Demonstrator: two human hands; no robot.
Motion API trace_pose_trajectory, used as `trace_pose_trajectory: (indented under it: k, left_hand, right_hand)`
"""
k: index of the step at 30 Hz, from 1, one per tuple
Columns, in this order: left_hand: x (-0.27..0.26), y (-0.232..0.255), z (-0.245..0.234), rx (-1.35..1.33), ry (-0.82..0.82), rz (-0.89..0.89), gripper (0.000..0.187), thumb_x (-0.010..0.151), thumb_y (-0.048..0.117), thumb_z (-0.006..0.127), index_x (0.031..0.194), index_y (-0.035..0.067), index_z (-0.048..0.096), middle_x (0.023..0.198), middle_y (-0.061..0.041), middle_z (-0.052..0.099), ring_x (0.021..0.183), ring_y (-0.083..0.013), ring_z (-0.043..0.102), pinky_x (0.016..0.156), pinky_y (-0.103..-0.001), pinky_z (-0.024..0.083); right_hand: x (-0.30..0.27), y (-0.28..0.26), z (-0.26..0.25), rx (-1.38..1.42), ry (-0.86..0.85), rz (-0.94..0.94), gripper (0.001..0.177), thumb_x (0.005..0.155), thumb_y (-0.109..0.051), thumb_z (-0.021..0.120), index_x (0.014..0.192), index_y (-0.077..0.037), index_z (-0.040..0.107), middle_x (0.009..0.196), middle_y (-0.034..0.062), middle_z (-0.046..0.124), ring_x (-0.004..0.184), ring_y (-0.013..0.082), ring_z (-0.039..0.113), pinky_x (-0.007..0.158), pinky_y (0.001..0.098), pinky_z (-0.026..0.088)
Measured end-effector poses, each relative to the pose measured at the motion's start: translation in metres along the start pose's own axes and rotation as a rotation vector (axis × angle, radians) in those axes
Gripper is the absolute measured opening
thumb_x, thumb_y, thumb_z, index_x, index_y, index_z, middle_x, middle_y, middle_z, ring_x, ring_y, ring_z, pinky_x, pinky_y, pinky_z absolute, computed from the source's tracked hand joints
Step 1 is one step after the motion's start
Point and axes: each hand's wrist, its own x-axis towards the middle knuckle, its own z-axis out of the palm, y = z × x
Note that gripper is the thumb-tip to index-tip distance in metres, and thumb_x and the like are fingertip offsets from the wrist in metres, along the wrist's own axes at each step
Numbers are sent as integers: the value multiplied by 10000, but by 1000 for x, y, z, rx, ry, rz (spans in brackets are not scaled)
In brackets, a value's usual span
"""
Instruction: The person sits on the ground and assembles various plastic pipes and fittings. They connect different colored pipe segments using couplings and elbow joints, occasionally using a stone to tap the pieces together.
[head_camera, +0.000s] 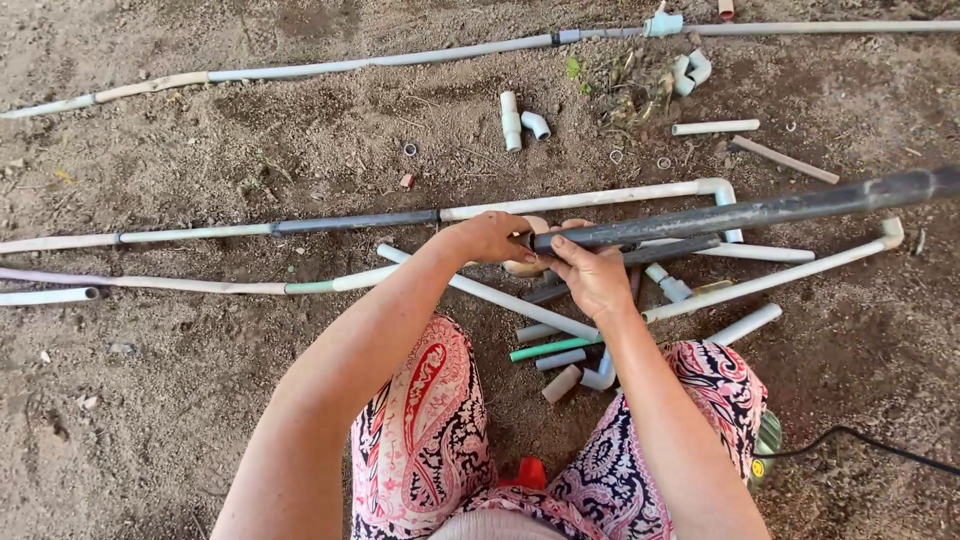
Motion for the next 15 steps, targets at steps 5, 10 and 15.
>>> trace_pose_trajectory:
  k: [5, 10, 15]
  left_hand:
    - [-9, 7, -5, 1, -5, -9, 560, 728, 579, 691, 1186, 269, 606, 1083, -91, 664, 1106, -299, 587, 970, -419, 460]
    - [-2, 1, -3, 41, 6, -17, 547, 738, 574, 687, 1191, 278, 603, 1076, -95, 663, 1100, -299, 591, 955, -420, 471]
    - [7, -6, 3, 44, -7, -10, 568, 728, 591, 694, 1177, 255, 606, 1082, -106, 660, 1103, -308, 588, 951, -422, 476]
  right_hand:
    - [0, 0, 7, 26, 8, 26, 287, 782, -2, 719, 1017, -64, 566, 1009, 156, 633, 981, 370, 625, 828, 526, 556]
    - [4, 1, 7, 19, -16, 22, 270, 802, 5, 701, 1027, -33, 556, 1010, 198, 633, 989, 407, 621, 825, 553, 555]
    - [-10, -8, 26, -47, 20, -26, 325, 771, -3, 737, 1040, -32, 556, 929, 156, 604, 878, 388, 657, 712, 494, 607]
